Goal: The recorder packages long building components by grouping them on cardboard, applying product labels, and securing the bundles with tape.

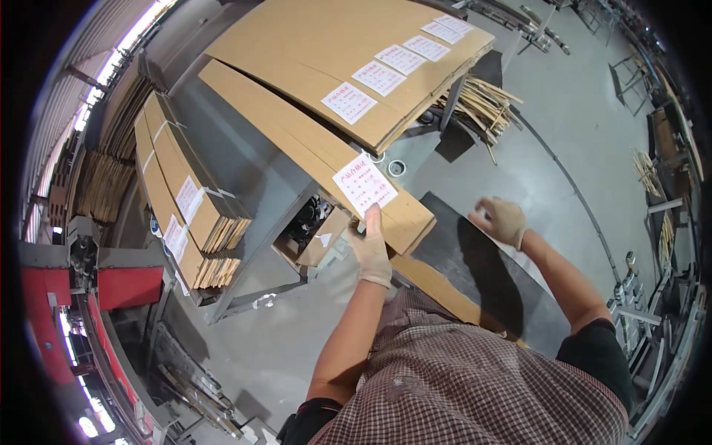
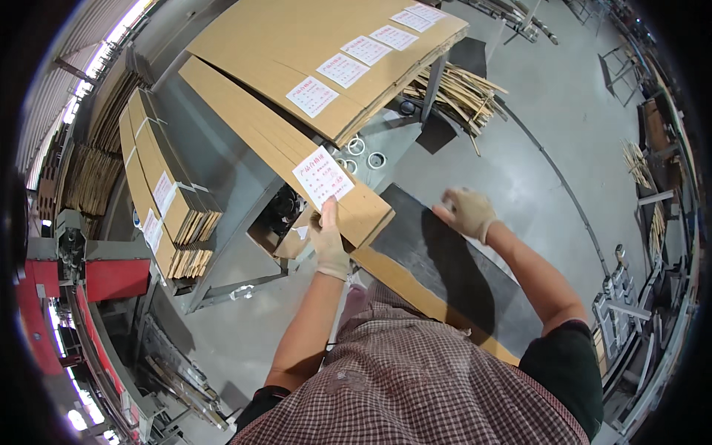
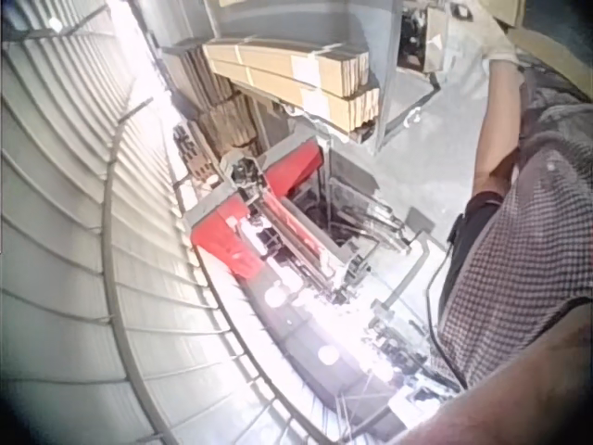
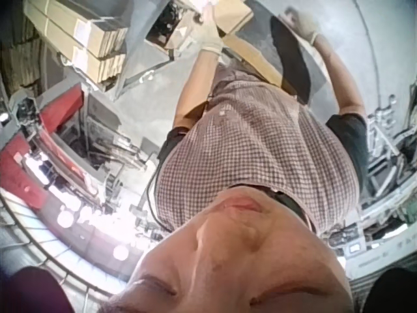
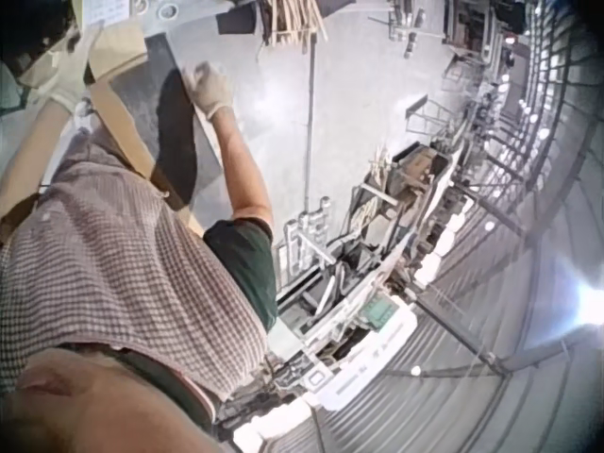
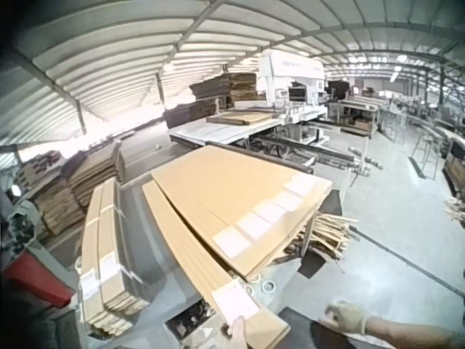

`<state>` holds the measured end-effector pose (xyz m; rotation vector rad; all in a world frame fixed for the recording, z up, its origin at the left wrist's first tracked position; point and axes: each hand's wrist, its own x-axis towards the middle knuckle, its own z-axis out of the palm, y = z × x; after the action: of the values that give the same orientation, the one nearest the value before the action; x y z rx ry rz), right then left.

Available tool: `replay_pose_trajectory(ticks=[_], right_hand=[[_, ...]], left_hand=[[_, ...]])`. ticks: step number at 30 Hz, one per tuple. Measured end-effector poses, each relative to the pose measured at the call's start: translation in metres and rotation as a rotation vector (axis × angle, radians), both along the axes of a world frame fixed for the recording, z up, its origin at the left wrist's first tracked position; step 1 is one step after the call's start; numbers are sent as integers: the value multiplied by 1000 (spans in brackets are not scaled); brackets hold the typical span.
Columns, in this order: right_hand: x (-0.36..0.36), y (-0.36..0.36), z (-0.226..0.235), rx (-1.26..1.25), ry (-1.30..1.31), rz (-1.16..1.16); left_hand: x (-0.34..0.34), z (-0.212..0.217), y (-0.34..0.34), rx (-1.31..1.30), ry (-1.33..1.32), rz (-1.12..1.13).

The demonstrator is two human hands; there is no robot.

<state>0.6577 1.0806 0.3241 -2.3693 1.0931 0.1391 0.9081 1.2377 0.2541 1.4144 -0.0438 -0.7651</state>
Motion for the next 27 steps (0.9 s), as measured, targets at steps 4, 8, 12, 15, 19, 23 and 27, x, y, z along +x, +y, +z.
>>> replay_pose_trajectory(ticks=[4, 8, 12, 15, 19, 23, 27], right_hand=[[48, -20, 52, 502, -558, 259], [94, -3, 140, 693, -383, 602], [140, 27, 150, 404, -241, 987], [156, -3, 141, 389, -417, 903], [174, -85, 69, 244, 9, 699], [192, -53, -65, 437, -9, 774], [175, -29, -57, 645, -280, 425]], left_hand=[[-13, 27, 20, -96, 20, 89], [-36, 99, 36, 58, -510, 76], [-25, 121, 53, -365, -306, -312], [-6, 129, 55, -296, -42, -345], [31, 50, 75, -274, 99, -316], [40, -72, 44, -138, -121, -324], [8, -53, 10, -537, 352, -366]])
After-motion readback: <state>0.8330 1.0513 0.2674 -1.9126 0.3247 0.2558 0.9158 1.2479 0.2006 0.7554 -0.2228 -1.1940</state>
